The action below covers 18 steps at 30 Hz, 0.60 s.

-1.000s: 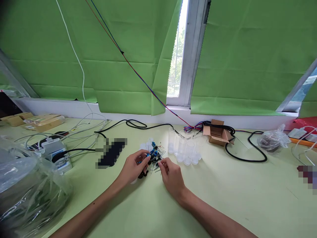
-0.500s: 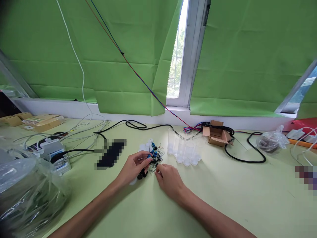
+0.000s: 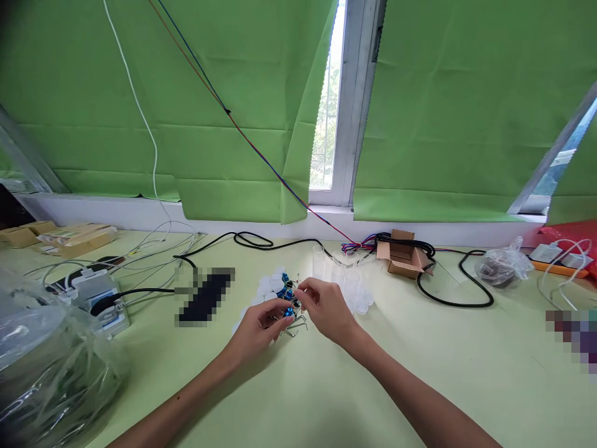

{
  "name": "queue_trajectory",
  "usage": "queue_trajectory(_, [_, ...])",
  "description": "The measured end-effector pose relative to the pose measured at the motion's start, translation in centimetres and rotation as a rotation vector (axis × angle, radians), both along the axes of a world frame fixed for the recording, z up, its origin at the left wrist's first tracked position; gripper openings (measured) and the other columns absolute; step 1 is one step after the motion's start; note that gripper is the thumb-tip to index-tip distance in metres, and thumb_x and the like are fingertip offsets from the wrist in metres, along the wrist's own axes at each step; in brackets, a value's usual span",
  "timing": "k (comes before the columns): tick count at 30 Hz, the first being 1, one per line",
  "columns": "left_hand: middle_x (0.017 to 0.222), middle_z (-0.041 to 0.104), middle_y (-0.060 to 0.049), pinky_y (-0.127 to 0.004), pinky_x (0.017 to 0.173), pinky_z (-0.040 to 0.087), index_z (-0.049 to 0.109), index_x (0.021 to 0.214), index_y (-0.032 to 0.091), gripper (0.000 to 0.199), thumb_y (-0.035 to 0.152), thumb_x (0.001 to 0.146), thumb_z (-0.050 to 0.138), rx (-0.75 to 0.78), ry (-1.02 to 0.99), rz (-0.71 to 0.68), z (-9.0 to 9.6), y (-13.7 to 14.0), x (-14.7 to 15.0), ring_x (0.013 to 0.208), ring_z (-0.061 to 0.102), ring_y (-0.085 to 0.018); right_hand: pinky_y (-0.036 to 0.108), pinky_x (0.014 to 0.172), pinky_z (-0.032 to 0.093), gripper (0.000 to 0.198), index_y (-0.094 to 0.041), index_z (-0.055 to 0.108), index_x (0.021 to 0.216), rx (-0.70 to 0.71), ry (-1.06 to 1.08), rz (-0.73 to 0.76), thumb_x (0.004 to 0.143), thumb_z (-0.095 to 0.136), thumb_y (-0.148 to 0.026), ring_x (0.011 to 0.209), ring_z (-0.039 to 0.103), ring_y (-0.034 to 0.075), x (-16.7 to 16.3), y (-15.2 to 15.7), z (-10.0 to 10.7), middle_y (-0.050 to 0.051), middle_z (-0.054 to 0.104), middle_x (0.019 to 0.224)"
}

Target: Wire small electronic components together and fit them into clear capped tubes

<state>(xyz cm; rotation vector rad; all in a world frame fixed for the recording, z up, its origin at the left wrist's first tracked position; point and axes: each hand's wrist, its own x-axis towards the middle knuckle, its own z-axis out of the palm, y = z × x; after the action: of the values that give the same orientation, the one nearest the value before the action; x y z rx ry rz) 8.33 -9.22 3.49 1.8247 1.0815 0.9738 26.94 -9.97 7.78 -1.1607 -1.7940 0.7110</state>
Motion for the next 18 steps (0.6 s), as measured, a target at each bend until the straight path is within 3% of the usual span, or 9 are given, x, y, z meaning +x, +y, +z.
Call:
queue_trajectory(7, [0.072, 0.065, -0.004, -0.027, 0.055, 0.045, 0.069, 0.105, 0.018, 0.031, 0.039, 0.085, 0.06, -0.036, 0.01, -0.054, 0.1, -0.1, 0.2, 0.055, 0.052, -0.013, 0.022, 0.05, 0.037, 0.019, -0.019, 0.063, 0.072, 0.054, 0.014, 0.029, 0.088, 0.057, -0.028, 0.053, 0.05, 0.011, 0.5, -0.1, 0.9, -0.003, 0.057, 0.057])
queue_trajectory(12, [0.085, 0.068, -0.007, -0.026, 0.053, 0.048, 0.067, 0.108, 0.018, 0.036, 0.044, 0.086, 0.056, -0.1, -0.062, -0.107, 0.5, 0.3, 0.3, 0.066, 0.061, -0.017, 0.022, 0.048, 0.037, 0.021, -0.019, 0.063, 0.068, 0.096, -0.009, -0.014, 0.087, 0.057, -0.028, 0.05, 0.048, 0.011, 0.9, -0.1, 2.0, -0.002, 0.057, 0.055])
queue_trajectory(15, [0.084, 0.069, -0.007, -0.024, 0.045, 0.043, 0.068, 0.096, 0.017, 0.035, 0.047, 0.088, 0.052, -0.085, -0.056, -0.018, 1.1, 1.1, 0.5, 0.06, 0.06, -0.016, 0.022, 0.048, 0.036, 0.021, -0.019, 0.063, 0.066, 0.153, -0.046, -0.065, 0.085, 0.057, -0.026, 0.049, 0.045, 0.011, 1.0, -0.2, 2.4, -0.003, 0.054, 0.053])
queue_trajectory(18, [0.085, 0.069, -0.005, -0.025, 0.048, 0.045, 0.067, 0.092, 0.018, 0.025, 0.04, 0.085, 0.055, 0.004, 0.048, 0.078, 1.7, 2.3, 1.3, 0.052, 0.059, -0.013, 0.022, 0.047, 0.033, 0.022, -0.019, 0.061, 0.065, 0.17, -0.099, -0.076, 0.085, 0.057, -0.025, 0.047, 0.04, 0.01, 1.0, -0.4, 2.3, -0.005, 0.049, 0.049])
